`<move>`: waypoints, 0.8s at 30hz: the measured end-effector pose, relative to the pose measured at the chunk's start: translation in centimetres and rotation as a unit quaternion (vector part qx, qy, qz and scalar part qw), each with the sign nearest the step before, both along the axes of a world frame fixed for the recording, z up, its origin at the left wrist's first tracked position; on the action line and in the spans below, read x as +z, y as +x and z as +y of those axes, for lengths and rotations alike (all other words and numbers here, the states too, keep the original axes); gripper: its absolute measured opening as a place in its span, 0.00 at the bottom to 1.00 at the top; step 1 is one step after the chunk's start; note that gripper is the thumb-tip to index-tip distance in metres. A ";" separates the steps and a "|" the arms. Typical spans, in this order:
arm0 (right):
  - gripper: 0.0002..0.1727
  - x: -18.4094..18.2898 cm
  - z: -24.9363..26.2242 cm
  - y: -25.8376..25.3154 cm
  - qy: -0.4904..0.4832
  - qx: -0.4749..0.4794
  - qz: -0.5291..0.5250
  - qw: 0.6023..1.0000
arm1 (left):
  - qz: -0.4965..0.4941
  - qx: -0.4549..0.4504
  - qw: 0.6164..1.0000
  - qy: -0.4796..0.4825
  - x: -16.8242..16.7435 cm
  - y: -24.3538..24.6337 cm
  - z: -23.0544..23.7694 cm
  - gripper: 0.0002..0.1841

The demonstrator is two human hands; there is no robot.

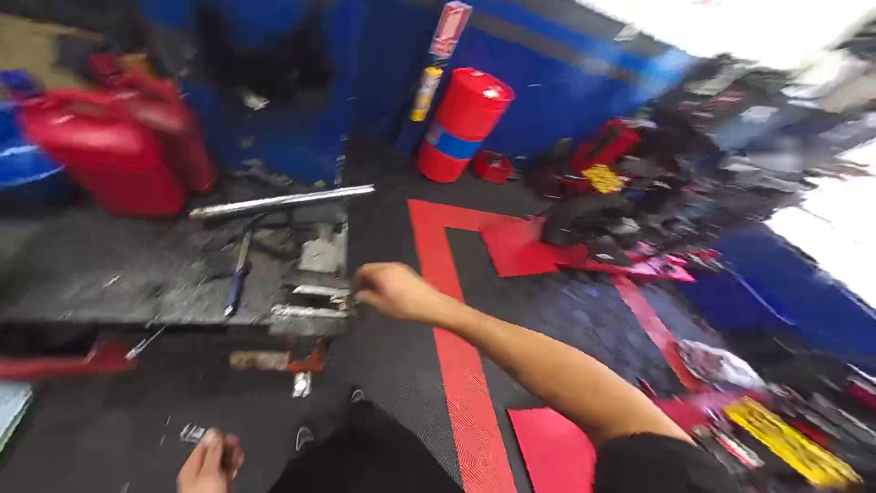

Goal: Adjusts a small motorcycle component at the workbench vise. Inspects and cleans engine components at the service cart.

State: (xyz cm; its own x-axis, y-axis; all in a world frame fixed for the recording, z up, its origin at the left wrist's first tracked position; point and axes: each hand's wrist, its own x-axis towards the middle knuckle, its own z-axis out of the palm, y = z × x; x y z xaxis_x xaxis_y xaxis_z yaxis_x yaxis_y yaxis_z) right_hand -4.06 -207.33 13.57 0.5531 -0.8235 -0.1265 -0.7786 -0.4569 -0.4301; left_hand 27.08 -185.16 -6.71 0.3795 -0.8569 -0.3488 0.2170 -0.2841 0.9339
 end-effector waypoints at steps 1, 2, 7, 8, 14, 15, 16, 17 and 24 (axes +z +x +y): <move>0.17 -1.0 -0.7 -1.2 0.022 -0.066 -0.055 0.996 | -0.001 0.024 0.999 0.026 -1.2 -0.2 -0.1 0.21; 0.19 -2.4 -1.3 -2.4 0.054 -0.120 -0.107 0.985 | 0.000 0.047 0.997 0.057 -2.7 -0.6 -0.5 0.22; 0.18 -8.5 0.7 -2.0 0.337 -0.215 -0.333 0.854 | 0.056 0.100 0.975 0.191 -8.5 -2.7 -3.1 0.20; 0.16 -9.1 1.0 -1.6 0.364 -0.214 -0.359 0.832 | 0.043 0.100 0.974 0.200 -9.3 -3.0 -4.2 0.20; 0.08 -9.5 0.2 -0.6 0.429 -0.206 -0.405 0.781 | -0.018 0.028 0.946 0.324 -16.8 -5.4 -10.7 0.26; 0.07 -9.4 0.0 -0.6 0.429 -0.199 -0.400 0.785 | -0.019 0.006 0.939 0.342 -17.6 -6.0 -11.5 0.26; 0.07 -9.3 -0.2 -0.7 0.425 -0.193 -0.399 0.790 | -0.030 -0.032 0.937 0.345 -18.1 -6.5 -12.0 0.26; 0.07 -9.2 -0.3 -0.6 0.421 -0.187 -0.401 0.792 | -0.049 -0.103 0.941 0.319 -18.0 -6.6 -11.9 0.28; 0.08 -9.1 -0.5 -0.7 0.419 -0.160 -0.429 0.784 | -0.032 -0.178 0.915 0.361 2.4 -16.2 -14.3 0.21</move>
State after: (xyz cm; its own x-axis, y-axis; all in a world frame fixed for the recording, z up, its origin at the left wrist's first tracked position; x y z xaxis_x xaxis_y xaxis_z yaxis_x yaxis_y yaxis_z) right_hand -4.76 -207.83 4.51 0.5130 -0.7639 -0.3915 -0.0553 0.4257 -0.9032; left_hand 10.91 -199.49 -4.35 0.1601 -0.4853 -0.8595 -0.0585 -0.8739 0.4826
